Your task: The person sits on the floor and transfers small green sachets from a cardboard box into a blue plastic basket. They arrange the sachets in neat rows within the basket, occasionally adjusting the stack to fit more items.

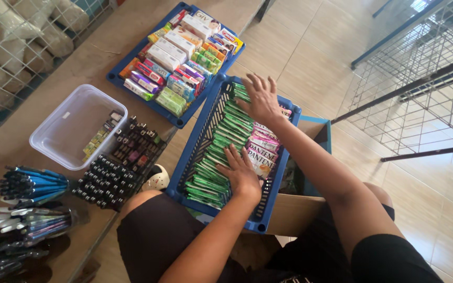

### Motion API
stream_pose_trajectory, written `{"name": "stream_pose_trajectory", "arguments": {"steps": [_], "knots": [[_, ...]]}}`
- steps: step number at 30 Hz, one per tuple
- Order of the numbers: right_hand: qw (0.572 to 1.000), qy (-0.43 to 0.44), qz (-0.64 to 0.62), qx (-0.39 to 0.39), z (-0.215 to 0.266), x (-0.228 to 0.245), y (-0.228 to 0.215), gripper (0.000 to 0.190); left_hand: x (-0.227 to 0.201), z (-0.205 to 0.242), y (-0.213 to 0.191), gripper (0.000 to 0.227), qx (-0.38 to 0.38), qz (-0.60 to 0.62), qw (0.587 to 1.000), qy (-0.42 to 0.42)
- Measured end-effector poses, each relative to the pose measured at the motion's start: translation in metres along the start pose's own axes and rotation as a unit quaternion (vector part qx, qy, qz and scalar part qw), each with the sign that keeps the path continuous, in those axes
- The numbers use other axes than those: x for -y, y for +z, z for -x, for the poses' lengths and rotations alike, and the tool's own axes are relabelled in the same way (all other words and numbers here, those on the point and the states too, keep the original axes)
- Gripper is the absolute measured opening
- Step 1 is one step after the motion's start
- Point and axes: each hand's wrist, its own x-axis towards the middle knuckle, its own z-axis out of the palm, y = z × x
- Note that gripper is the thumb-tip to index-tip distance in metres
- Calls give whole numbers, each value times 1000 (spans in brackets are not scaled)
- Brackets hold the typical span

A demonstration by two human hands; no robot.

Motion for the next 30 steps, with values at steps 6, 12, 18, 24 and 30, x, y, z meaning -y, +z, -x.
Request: {"name": "stream_pose_trajectory", "arguments": {"steps": [6, 12, 18, 24, 30], "knots": [[999, -27, 0, 40, 0, 5, 36, 86, -8, -9, 15, 113, -67, -30, 996, -42], [994, 11, 26, 104, -12, 9, 45, 92, -6, -7, 11, 121, 17, 5, 1000, -7], [995, 11, -4, 104, -11, 8, 51, 92, -2, -3, 2, 119, 1, -9, 1000, -14], [993, 21, -100, 59, 1, -2, 57, 82, 2, 0, 5, 122, -7, 27, 1000, -7], [998, 18, -43, 37, 35, 14, 67, 82, 0, 3, 11, 128, -36, 68, 997, 17]]}}
